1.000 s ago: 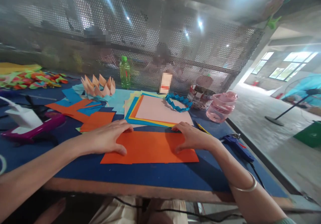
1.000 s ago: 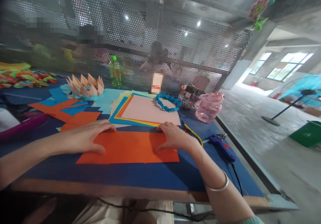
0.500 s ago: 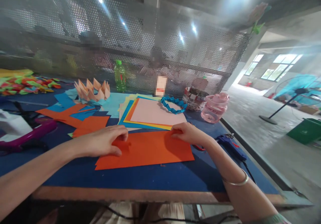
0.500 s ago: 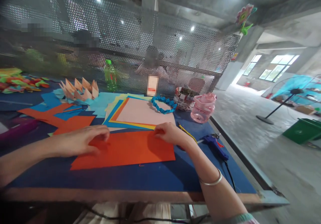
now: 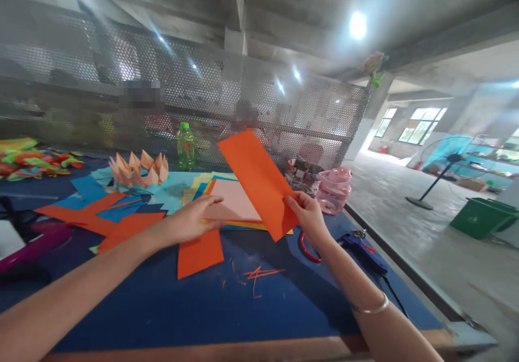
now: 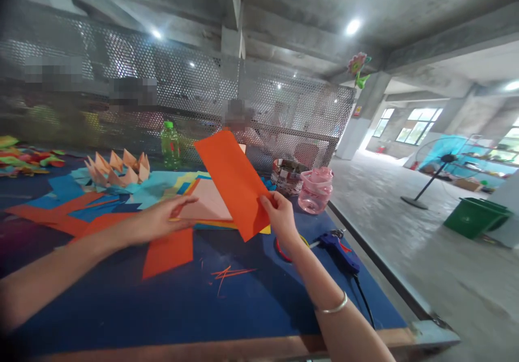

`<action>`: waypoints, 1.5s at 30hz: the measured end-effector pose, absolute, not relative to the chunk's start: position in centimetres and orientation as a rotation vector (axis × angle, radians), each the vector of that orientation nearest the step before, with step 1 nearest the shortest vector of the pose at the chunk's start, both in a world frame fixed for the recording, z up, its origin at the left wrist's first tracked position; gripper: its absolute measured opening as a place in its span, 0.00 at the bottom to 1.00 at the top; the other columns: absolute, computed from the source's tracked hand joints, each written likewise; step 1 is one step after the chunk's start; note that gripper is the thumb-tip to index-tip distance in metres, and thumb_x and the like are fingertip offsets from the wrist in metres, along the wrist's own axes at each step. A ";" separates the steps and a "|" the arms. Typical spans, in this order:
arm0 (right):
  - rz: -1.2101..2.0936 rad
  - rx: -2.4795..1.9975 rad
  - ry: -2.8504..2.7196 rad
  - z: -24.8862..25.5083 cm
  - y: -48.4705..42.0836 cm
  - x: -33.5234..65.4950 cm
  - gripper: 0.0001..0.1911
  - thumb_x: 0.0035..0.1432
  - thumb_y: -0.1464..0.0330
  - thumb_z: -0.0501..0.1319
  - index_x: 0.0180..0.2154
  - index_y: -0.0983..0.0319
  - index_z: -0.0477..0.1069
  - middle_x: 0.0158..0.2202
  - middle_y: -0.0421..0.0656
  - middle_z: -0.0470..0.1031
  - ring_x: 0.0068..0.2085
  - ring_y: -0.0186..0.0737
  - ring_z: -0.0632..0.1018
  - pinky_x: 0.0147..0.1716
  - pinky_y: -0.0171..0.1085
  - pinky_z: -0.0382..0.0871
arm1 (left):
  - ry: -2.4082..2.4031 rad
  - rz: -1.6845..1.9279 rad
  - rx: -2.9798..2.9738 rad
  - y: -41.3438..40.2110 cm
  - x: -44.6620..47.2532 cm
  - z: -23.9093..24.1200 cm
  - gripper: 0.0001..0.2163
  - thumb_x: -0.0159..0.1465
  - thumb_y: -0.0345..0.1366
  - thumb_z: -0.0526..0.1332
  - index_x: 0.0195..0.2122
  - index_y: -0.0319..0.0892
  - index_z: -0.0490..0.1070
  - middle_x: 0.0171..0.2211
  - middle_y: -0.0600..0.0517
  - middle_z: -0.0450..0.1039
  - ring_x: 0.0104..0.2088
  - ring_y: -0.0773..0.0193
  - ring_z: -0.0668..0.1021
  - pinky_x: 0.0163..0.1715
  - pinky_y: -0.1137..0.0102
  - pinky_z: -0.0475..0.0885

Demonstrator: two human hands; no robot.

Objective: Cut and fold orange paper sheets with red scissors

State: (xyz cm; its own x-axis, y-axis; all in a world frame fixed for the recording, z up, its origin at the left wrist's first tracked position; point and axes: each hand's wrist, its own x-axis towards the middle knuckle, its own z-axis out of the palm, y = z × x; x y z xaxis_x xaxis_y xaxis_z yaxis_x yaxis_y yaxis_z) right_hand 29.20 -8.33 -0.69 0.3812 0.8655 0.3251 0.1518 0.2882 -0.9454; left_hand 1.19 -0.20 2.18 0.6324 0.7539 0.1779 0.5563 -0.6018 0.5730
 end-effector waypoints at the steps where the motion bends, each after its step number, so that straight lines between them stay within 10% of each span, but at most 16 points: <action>1: 0.659 -1.185 -1.084 -0.9 -8.4 28.6 0.20 0.49 0.55 0.65 0.37 0.64 0.72 0.32 0.44 0.77 0.32 0.40 0.76 0.31 0.35 0.68 | 0.950 0.609 2.261 -0.3 2.1 2.1 0.30 0.58 0.51 0.61 0.59 0.40 0.65 0.63 0.37 0.62 0.61 0.45 0.67 0.56 0.56 0.64; 22: 0.954 -1.226 -1.371 -3.0 -8.9 25.2 0.16 0.49 0.58 0.65 0.32 0.64 0.70 0.25 0.40 0.74 0.24 0.33 0.74 0.20 0.30 0.65 | 0.600 0.977 0.943 -0.6 3.8 1.3 0.16 0.57 0.19 0.61 0.46 0.36 0.75 0.40 0.44 0.82 0.39 0.57 0.83 0.37 0.69 0.80; 37: -0.048 -2.148 -1.801 2.7 -13.2 32.4 0.07 0.58 0.68 0.57 0.36 0.61 0.73 0.34 0.44 0.79 0.35 0.41 0.77 0.30 0.35 0.59 | 0.694 0.972 0.894 -0.1 3.5 1.2 0.19 0.53 0.13 0.61 0.40 0.39 0.77 0.35 0.50 0.83 0.32 0.61 0.84 0.35 0.72 0.81; 45: 0.182 -2.520 -1.970 -0.3 -13.5 34.1 0.25 0.47 0.71 0.61 0.50 0.67 0.67 0.39 0.53 0.78 0.40 0.50 0.78 0.30 0.37 0.57 | 0.628 1.025 0.900 0.5 3.3 0.7 0.20 0.53 0.13 0.60 0.43 0.38 0.76 0.38 0.47 0.82 0.37 0.60 0.83 0.37 0.72 0.80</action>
